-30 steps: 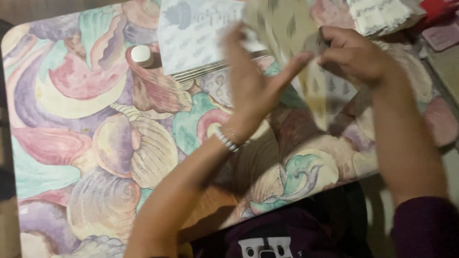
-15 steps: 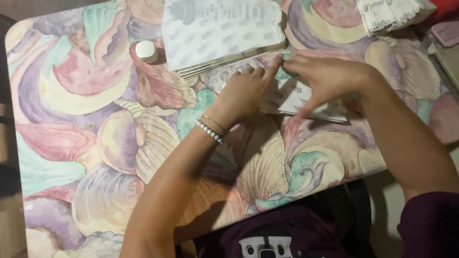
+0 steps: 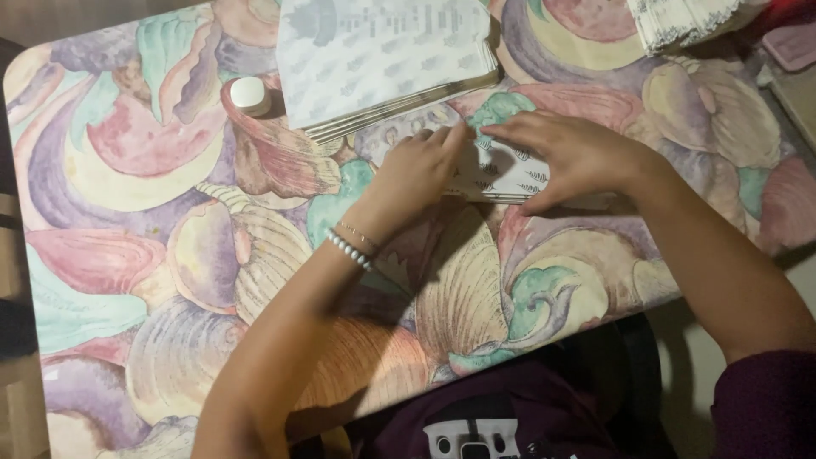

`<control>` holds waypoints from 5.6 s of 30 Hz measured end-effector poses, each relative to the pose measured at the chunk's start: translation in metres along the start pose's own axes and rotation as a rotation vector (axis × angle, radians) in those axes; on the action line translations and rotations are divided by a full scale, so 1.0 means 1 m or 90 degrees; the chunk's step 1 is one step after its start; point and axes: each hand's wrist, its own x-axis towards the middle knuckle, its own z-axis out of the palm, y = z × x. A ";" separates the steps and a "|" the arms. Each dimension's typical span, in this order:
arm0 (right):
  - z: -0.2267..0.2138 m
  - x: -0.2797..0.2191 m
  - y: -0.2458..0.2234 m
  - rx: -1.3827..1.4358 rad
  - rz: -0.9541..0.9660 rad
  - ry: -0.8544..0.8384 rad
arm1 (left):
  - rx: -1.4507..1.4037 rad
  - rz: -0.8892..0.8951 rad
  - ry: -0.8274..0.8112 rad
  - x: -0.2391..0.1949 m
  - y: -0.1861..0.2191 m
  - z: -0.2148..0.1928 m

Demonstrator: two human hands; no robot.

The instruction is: Folding individual sheets of printed paper into a specific shape and stacking them on a table.

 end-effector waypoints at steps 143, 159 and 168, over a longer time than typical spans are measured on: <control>-0.061 0.079 0.092 0.061 0.586 0.276 | -0.520 -0.383 0.163 0.033 0.036 0.020; 0.036 0.152 -0.001 -0.385 -0.259 0.291 | -0.312 -0.229 0.487 0.028 -0.016 -0.078; 0.042 0.152 -0.020 -0.338 -0.224 0.362 | -0.010 -0.193 0.490 -0.019 -0.064 -0.095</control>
